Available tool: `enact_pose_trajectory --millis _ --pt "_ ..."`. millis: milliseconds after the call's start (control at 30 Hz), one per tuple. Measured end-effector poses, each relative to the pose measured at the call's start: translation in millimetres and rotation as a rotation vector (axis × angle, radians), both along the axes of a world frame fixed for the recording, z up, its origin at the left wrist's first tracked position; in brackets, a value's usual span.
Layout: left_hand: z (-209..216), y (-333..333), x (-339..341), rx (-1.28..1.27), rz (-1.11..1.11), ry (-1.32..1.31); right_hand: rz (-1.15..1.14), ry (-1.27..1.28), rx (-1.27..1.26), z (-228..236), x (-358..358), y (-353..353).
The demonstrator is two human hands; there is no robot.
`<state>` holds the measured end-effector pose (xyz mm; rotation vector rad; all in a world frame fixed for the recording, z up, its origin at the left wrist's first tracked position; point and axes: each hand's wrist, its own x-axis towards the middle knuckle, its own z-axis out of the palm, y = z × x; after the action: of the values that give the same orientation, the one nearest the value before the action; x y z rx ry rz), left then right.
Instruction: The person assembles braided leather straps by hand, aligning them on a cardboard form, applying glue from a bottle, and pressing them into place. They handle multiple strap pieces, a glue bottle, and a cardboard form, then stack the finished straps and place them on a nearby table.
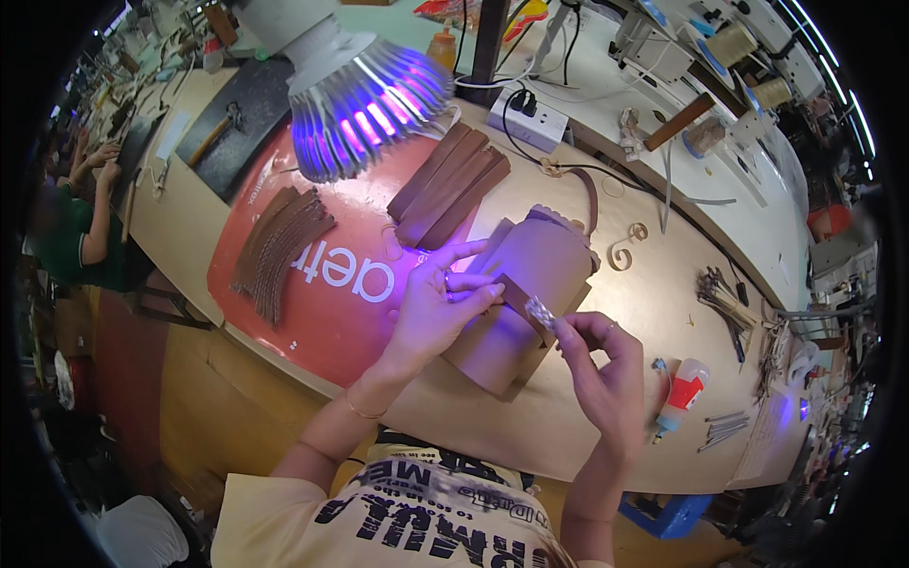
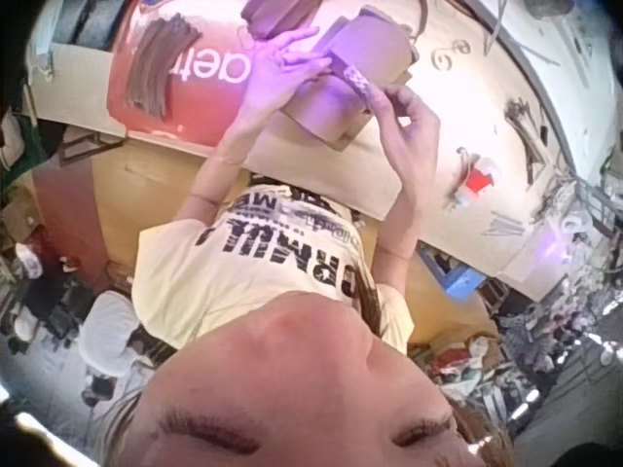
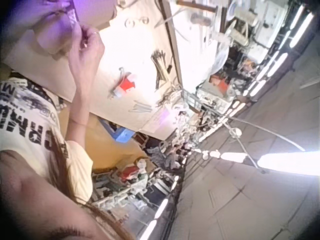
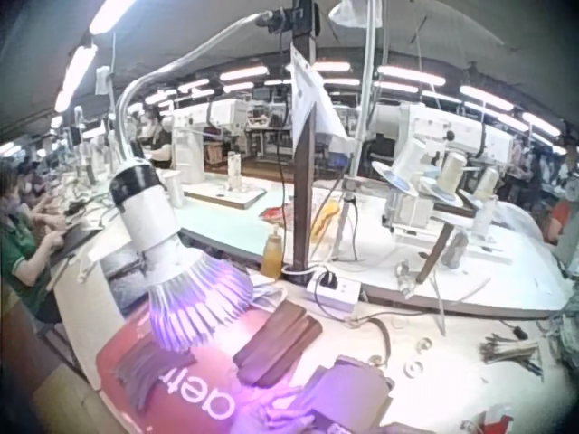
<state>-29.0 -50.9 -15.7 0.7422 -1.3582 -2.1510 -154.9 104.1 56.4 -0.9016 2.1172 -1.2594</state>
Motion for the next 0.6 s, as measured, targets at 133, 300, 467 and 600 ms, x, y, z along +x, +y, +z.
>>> enact_pose_trajectory --millis 133,300,467,600 --pt "-13 -7 2 0.134 -0.030 0.034 0.011 -0.013 0.037 -11 8 -32" --pt "-21 -9 5 0.212 -0.065 0.138 -0.025 -0.040 0.081 -19 16 -42" --pt "-22 -8 7 0.206 -0.056 0.099 -0.012 0.029 0.111 -19 19 -44" --pt "-22 -9 9 0.231 -0.103 0.023 -0.015 -0.004 0.122 -18 21 -48"
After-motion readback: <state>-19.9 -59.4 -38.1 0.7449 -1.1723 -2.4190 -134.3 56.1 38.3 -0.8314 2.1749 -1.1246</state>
